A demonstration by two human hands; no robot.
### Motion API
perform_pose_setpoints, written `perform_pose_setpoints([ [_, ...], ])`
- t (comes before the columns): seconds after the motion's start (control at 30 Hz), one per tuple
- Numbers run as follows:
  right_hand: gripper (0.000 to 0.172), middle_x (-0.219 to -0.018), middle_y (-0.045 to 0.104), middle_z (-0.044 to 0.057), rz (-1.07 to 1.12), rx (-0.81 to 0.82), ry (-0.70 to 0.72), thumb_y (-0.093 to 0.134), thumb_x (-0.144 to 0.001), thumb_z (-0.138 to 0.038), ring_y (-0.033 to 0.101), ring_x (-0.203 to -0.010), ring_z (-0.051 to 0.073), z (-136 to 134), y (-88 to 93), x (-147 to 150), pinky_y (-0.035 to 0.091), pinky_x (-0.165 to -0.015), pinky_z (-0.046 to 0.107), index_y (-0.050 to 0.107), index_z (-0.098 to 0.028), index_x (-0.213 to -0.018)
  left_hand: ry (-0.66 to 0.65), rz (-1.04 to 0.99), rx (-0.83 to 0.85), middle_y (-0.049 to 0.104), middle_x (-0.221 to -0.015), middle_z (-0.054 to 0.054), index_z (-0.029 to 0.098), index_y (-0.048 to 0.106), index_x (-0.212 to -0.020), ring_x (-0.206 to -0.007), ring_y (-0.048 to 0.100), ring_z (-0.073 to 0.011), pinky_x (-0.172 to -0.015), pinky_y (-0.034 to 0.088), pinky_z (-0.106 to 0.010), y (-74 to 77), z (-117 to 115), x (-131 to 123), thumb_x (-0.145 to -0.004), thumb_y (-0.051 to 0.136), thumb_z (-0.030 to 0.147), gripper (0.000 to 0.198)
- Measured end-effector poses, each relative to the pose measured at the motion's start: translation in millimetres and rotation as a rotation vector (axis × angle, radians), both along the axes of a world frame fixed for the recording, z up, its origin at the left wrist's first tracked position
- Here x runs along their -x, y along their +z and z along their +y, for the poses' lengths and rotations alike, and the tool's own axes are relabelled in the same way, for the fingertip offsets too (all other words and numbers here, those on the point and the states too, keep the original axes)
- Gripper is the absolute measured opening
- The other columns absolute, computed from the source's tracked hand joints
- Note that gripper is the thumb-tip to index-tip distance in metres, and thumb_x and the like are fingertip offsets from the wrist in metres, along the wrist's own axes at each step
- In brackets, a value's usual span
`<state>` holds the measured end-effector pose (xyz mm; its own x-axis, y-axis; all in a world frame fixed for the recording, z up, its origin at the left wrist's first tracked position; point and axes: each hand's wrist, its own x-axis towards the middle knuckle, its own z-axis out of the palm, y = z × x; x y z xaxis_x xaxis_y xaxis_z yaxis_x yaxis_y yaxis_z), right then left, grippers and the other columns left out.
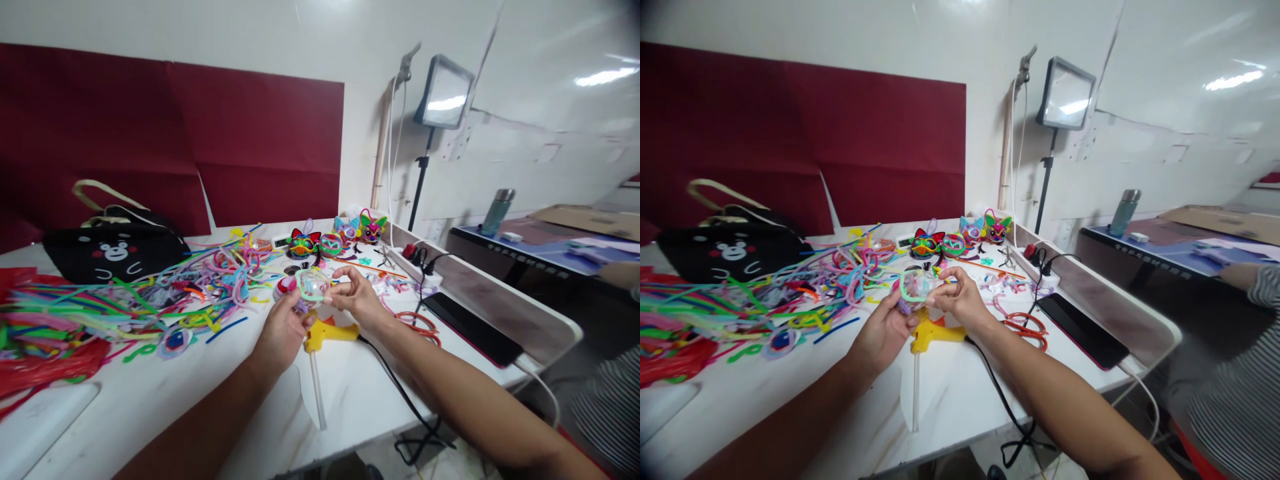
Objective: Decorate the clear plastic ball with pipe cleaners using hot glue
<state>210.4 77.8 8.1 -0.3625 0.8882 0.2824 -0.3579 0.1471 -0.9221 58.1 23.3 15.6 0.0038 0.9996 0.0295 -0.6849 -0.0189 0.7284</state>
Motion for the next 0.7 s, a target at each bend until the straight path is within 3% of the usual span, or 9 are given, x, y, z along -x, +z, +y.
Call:
perform_pose_setpoints([
  [0.3, 0.060, -0.063, 0.073, -0.004, -0.033, -0.006, 0.009, 0.089, -0.053, -0.027, 0.055, -0.046, 0.008, -1.1, 4.2, -1.2, 0.037, -0.048, 0.019, 0.044, -0.022, -0.092, 0.045, 0.048, 0.010, 0.065, -0.080, -0.001, 0.016, 0.063, -0.090, -0.061, 0.055, -0.0085, -0.046, 0.036, -0.020, -3.8, 1.0, 1.2, -0.066, 0.081, 0.021, 0.031],
  [0.5, 0.058, -0.064, 0.073, -0.004, -0.034, -0.020, -0.003, 0.088, -0.055, -0.027, 0.056, -0.047, 0.008, -2.5, 5.6, -1.6, 0.038, -0.048, 0.019, 0.044, -0.022, -0.092, 0.029, 0.046, -0.027, 0.066, -0.081, 0.001, 0.018, 0.062, -0.095, -0.065, 0.057, -0.0092, -0.052, 0.041, -0.020, -4.2, -0.3, -2.3, -0.062, 0.083, 0.015, 0.039],
  [0.7, 0.059, -0.064, 0.073, -0.005, -0.027, -0.025, 0.016, 0.088, -0.052, -0.026, 0.058, -0.048, 0.009, -3.6, 2.2, 0.6, 0.040, -0.049, 0.019, 0.044, -0.023, -0.091, 0.072, 0.071, 0.006, 0.064, -0.073, 0.002, 0.017, 0.060, -0.090, -0.056, 0.054, -0.0076, -0.055, 0.043, -0.020, -5.9, -0.2, -4.7, -0.060, 0.082, 0.010, 0.038],
])
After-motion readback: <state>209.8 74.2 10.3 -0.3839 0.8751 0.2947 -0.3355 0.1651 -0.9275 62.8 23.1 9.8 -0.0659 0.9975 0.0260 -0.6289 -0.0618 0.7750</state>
